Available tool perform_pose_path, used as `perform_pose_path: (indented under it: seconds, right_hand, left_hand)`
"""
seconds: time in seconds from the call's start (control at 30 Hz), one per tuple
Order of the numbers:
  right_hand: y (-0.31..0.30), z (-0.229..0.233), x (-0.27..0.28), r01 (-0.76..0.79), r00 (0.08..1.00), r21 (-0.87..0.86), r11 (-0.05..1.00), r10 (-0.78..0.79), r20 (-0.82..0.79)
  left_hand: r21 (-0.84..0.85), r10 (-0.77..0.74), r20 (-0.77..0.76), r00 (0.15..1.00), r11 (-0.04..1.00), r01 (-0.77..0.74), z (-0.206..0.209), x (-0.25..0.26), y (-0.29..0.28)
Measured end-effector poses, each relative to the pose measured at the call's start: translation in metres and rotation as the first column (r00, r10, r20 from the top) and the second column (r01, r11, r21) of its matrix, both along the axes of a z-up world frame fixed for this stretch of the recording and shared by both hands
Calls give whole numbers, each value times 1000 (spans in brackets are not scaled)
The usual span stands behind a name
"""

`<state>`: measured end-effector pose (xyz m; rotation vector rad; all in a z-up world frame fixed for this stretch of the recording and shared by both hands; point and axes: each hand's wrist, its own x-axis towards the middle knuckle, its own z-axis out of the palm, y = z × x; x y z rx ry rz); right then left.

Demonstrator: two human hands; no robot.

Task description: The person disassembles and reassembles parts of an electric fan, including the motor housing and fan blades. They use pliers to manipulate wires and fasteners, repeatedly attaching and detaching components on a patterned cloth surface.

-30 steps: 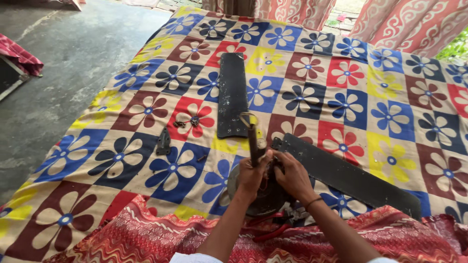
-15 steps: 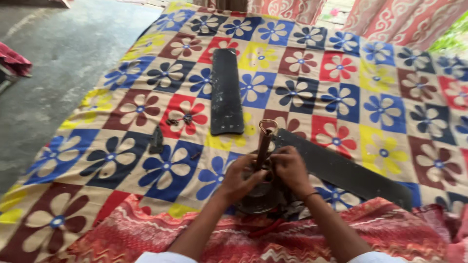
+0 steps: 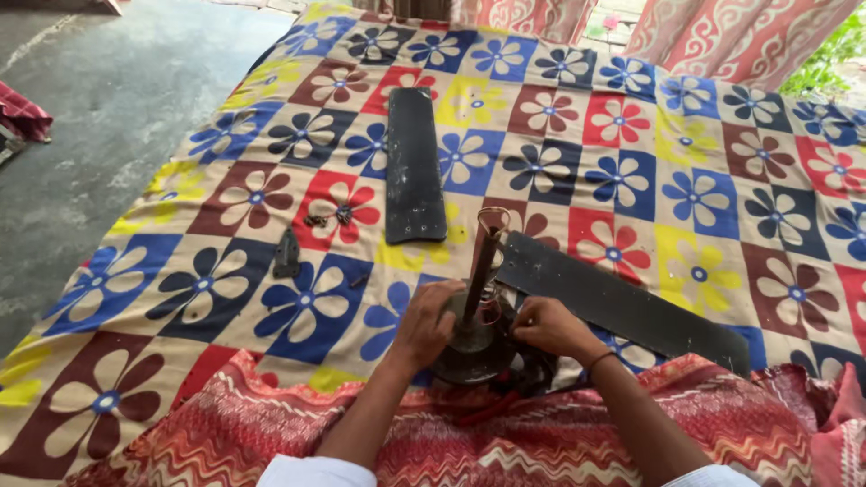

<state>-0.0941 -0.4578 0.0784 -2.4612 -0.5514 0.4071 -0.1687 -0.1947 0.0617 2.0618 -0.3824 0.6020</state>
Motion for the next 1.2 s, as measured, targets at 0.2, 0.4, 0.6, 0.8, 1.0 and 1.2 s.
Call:
perform_pose_path:
  seconds: [0.2, 0.4, 0.6, 0.8, 1.0, 1.2]
  right_hand:
    - [-2, -4, 21, 215, 960, 238, 947, -250, 129]
    - [17, -16, 21, 46, 979, 134, 990, -71, 190]
    - [36, 5, 14, 161, 986, 152, 975, -165, 16]
    - [55, 28, 5, 351, 936, 775, 526, -227, -271]
    - [106, 28, -59, -13, 945, 804, 595, -256, 204]
    - [114, 27, -50, -1, 930, 784, 621, -288, 230]
  left_hand:
    - [-25, 7, -129, 992, 1000, -10, 34, -4, -35]
    - [-4, 321, -401, 858, 936, -352, 25, 15, -63]
    - [-309, 290, -422, 859, 845, -437, -8, 23, -44]
    - [-840, -48, -530, 847, 165, -517, -44, 41, -7]
    - [-875, -152, -321, 935, -329, -354, -63, 41, 29]
    - [-780, -178, -296, 938, -522, -345, -60, 35, 21]
